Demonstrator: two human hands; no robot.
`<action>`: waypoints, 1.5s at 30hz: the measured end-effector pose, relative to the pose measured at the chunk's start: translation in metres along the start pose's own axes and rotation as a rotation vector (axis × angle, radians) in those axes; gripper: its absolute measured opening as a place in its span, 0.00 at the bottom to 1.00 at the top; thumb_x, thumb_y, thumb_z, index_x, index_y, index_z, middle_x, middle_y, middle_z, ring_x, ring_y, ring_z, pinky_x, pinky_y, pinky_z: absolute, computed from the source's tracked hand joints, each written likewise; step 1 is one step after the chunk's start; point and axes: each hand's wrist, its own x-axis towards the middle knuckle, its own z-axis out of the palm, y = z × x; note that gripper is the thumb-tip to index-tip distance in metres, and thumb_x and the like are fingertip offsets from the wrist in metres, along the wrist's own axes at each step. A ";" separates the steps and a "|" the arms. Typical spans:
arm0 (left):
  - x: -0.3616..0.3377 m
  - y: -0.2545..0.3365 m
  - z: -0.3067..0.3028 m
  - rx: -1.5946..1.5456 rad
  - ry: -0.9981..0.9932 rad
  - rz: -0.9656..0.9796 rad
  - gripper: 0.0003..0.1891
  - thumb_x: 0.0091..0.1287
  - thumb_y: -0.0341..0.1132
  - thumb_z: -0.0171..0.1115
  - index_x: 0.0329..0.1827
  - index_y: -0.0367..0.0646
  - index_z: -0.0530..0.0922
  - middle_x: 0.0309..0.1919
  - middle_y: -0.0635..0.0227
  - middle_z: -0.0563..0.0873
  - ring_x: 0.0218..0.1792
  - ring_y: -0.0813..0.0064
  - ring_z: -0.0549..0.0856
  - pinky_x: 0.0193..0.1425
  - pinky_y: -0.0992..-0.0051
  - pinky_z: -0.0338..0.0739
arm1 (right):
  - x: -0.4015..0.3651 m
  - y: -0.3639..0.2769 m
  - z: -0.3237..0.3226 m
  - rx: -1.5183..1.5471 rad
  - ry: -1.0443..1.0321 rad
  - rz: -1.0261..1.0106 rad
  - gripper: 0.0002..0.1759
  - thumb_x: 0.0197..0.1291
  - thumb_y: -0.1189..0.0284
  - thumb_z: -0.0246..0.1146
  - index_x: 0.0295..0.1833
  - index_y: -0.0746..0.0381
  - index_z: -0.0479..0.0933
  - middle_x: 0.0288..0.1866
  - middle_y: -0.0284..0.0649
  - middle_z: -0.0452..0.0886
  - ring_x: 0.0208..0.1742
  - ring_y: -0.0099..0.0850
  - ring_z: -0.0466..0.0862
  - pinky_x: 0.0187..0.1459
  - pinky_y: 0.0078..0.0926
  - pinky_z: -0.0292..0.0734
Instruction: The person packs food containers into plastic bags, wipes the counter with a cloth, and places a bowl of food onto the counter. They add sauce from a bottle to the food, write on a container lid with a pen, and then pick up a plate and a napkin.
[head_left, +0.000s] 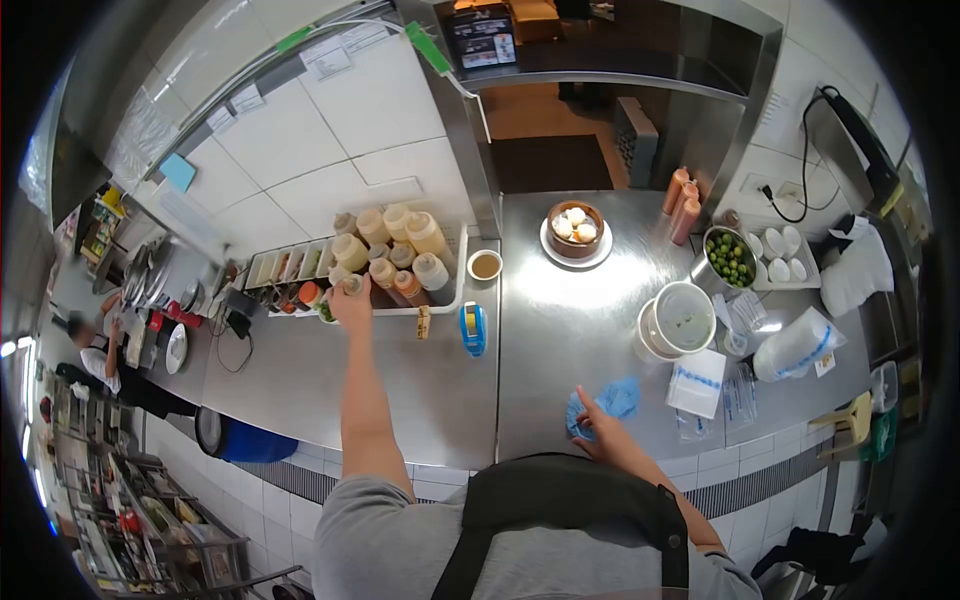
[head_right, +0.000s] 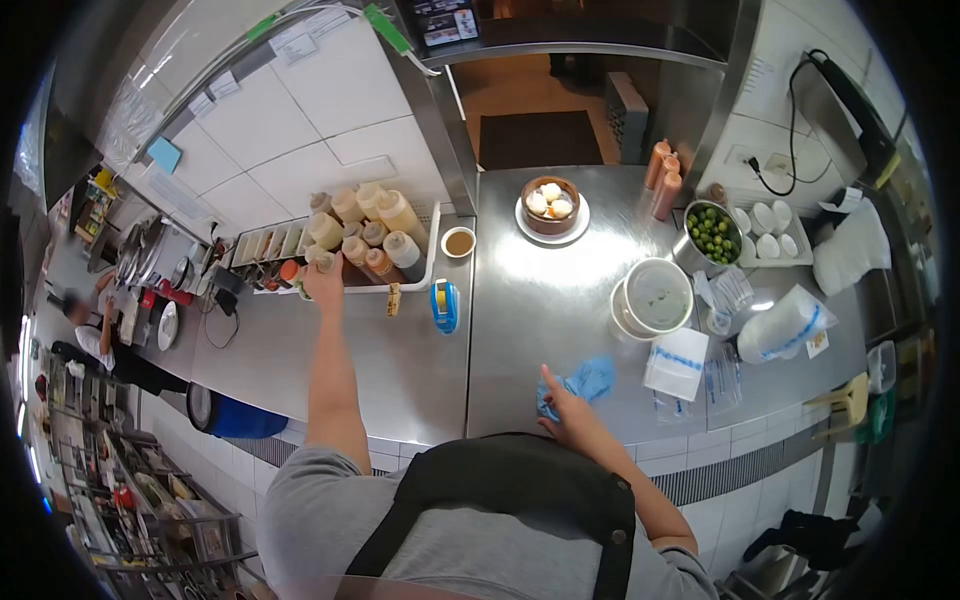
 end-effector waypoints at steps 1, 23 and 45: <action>0.005 -0.003 0.000 -0.090 0.017 -0.062 0.22 0.57 0.43 0.79 0.42 0.33 0.82 0.41 0.53 0.82 0.43 0.51 0.82 0.49 0.57 0.77 | 0.000 0.001 -0.004 -0.029 0.012 0.008 0.60 0.53 0.79 0.76 0.85 0.55 0.46 0.51 0.54 0.84 0.51 0.50 0.85 0.54 0.41 0.80; 0.224 0.309 0.076 -0.101 0.177 0.504 0.30 0.58 0.21 0.58 0.68 0.34 0.75 0.74 0.55 0.71 0.58 0.51 0.77 0.56 0.54 0.75 | 0.025 -0.035 -0.012 -0.066 0.028 -0.058 0.55 0.57 0.77 0.74 0.85 0.54 0.48 0.51 0.48 0.84 0.52 0.44 0.84 0.56 0.38 0.79; 0.222 0.292 0.081 -0.222 -0.257 0.426 0.42 0.61 0.30 0.72 0.78 0.35 0.62 0.75 0.53 0.62 0.72 0.47 0.71 0.70 0.56 0.73 | -0.042 -0.028 -0.004 -0.135 -0.110 0.012 0.58 0.57 0.74 0.73 0.86 0.51 0.42 0.53 0.52 0.83 0.53 0.52 0.84 0.56 0.45 0.79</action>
